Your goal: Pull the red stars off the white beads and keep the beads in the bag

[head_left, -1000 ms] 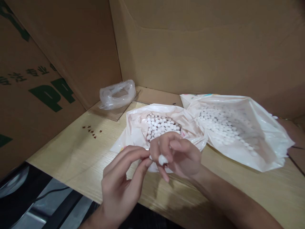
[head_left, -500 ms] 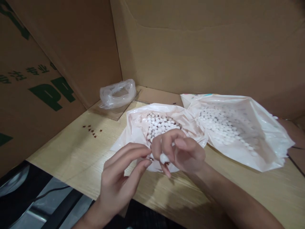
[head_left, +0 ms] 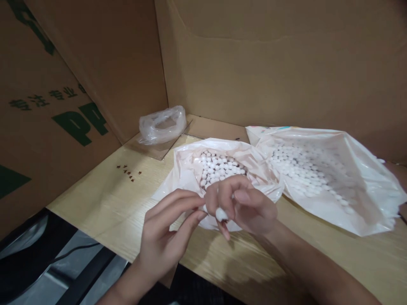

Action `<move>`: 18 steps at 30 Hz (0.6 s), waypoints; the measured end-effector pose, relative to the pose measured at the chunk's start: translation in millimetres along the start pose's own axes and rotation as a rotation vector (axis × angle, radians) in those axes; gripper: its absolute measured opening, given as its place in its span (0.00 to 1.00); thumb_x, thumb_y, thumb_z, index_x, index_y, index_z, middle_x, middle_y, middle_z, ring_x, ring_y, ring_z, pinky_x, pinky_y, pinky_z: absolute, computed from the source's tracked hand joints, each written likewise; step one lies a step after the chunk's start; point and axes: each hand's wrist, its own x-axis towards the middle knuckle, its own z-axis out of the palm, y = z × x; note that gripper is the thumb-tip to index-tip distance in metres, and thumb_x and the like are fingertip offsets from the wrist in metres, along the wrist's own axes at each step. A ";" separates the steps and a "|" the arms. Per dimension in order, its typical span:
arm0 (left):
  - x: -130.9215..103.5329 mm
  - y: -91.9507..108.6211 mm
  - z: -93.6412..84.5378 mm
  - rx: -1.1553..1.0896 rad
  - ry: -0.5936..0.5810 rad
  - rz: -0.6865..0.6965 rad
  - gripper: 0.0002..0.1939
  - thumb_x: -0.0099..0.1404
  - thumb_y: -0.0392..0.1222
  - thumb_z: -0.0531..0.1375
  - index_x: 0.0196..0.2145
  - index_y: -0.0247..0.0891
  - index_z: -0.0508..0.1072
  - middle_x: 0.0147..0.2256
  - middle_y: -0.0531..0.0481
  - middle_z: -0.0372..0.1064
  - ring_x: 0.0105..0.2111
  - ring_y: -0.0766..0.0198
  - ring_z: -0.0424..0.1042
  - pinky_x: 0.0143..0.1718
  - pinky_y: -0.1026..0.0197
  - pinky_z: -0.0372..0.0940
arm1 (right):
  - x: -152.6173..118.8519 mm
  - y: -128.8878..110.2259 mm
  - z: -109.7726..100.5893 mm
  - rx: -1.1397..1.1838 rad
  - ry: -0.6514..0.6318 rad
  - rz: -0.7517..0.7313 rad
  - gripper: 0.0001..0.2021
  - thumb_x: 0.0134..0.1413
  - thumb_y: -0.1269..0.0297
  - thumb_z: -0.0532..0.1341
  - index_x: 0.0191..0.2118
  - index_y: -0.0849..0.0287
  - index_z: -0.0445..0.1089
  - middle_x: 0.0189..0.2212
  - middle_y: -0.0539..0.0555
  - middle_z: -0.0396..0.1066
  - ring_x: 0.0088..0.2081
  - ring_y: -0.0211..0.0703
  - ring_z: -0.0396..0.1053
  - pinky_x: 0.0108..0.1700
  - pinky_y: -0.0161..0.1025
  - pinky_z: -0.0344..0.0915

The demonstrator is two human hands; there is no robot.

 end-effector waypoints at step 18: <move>-6.8 -59.9 -84.4 0.635 0.162 -0.424 0.12 0.61 0.46 0.61 0.40 0.36 0.76 0.37 0.46 0.74 0.32 0.64 0.72 0.38 0.61 0.67 | 1.2 -15.6 -4.7 0.103 0.245 -0.004 0.13 0.54 0.59 0.58 0.25 0.62 0.68 0.22 0.51 0.62 0.20 0.34 0.58 0.15 0.31 0.64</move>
